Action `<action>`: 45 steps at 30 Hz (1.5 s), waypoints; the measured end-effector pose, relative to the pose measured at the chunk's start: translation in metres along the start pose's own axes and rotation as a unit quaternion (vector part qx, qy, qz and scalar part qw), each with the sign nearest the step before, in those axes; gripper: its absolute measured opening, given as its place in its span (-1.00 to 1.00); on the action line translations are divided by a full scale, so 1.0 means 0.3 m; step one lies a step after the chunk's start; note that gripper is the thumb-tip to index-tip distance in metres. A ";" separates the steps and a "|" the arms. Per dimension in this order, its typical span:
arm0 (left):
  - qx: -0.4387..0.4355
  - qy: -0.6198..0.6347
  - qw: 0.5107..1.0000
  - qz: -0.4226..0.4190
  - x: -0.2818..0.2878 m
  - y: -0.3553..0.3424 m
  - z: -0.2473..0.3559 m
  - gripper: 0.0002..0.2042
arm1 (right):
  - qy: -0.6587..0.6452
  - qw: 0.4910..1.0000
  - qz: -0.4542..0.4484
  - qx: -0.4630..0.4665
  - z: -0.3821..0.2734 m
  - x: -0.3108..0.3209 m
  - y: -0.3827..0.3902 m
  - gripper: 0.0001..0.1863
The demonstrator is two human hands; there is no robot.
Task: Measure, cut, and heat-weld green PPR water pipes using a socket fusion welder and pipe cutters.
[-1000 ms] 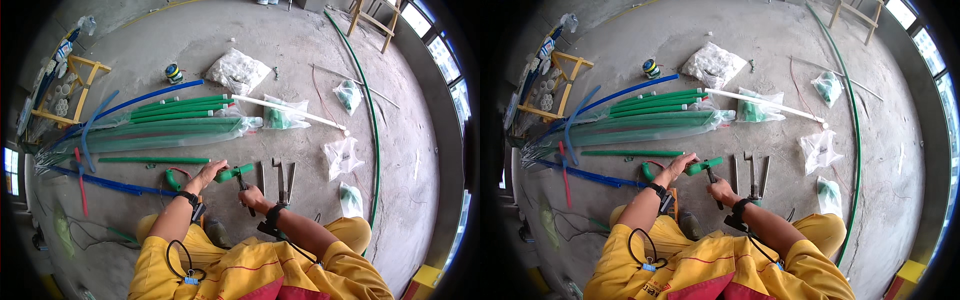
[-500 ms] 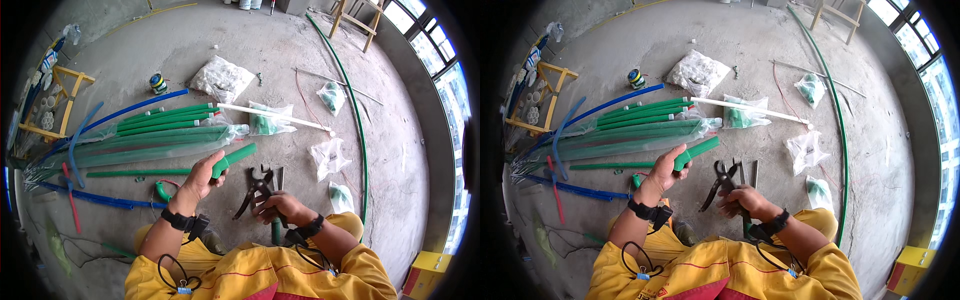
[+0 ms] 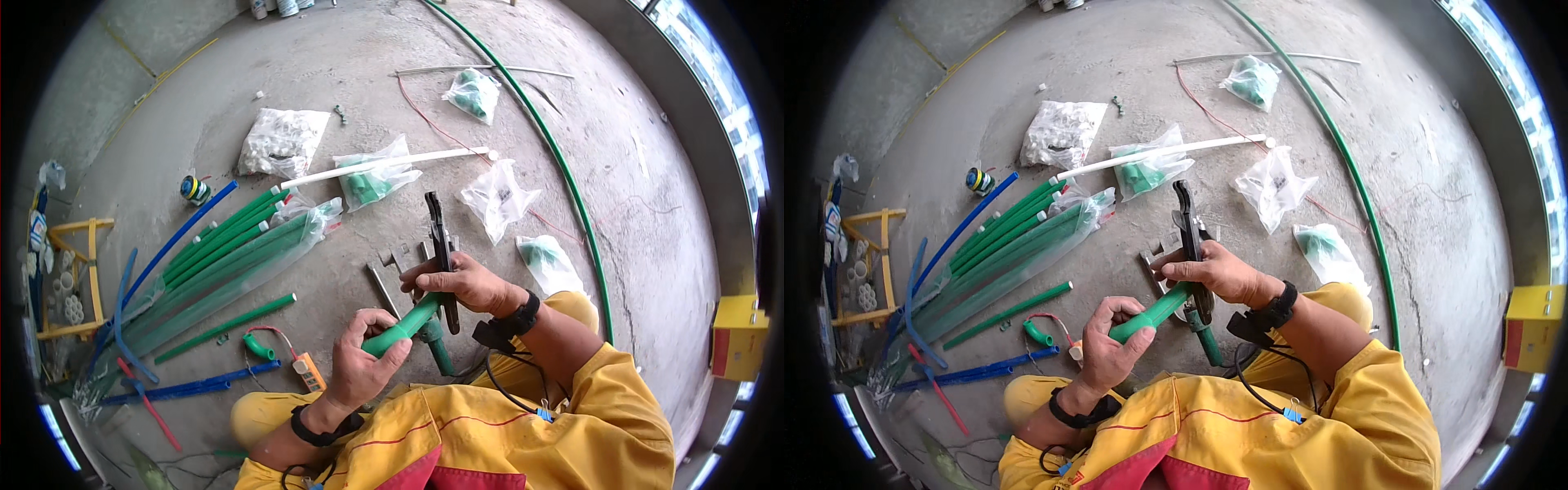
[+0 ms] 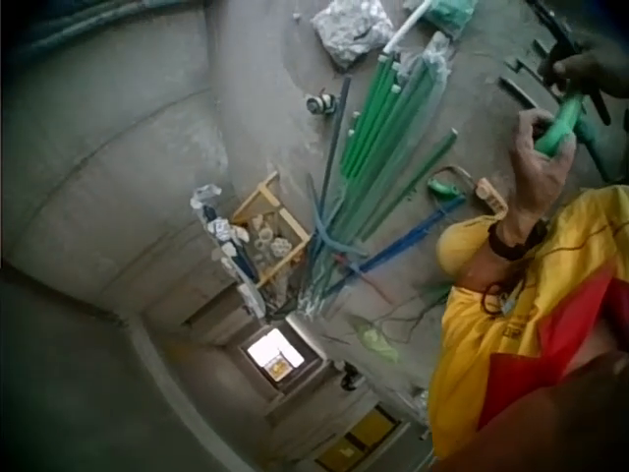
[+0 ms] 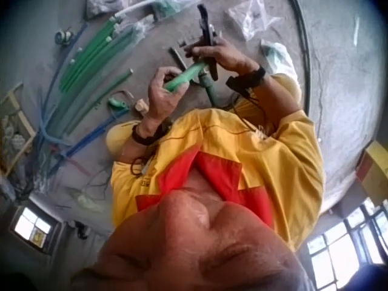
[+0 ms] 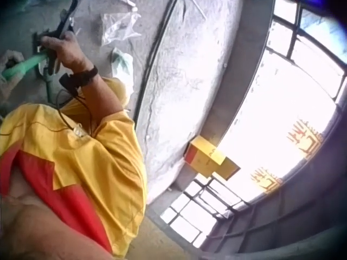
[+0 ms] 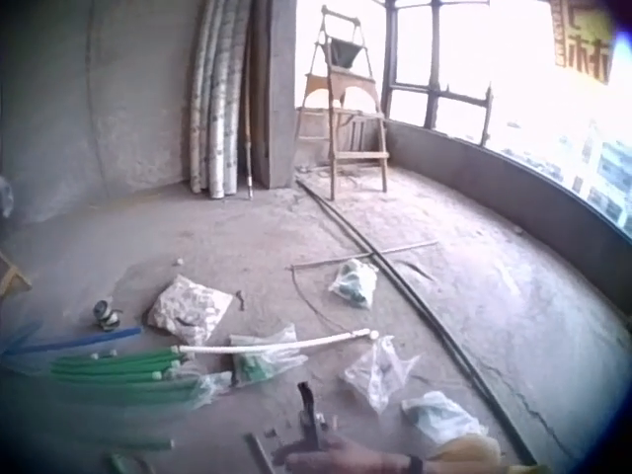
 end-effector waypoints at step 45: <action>0.225 0.216 0.931 -0.190 0.037 -0.079 0.003 -0.36 | -0.003 0.998 0.013 0.054 0.032 0.009 0.105 -0.54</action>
Point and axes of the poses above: each hand's wrist, its own y-axis away from the middle knuckle, its own x-axis out of the back of the hand, z = x × y, the point moved 4 cm from there along -y, towards the middle knuckle, and after that the axes turned 15 degrees about -z, right-handed, at the moved point
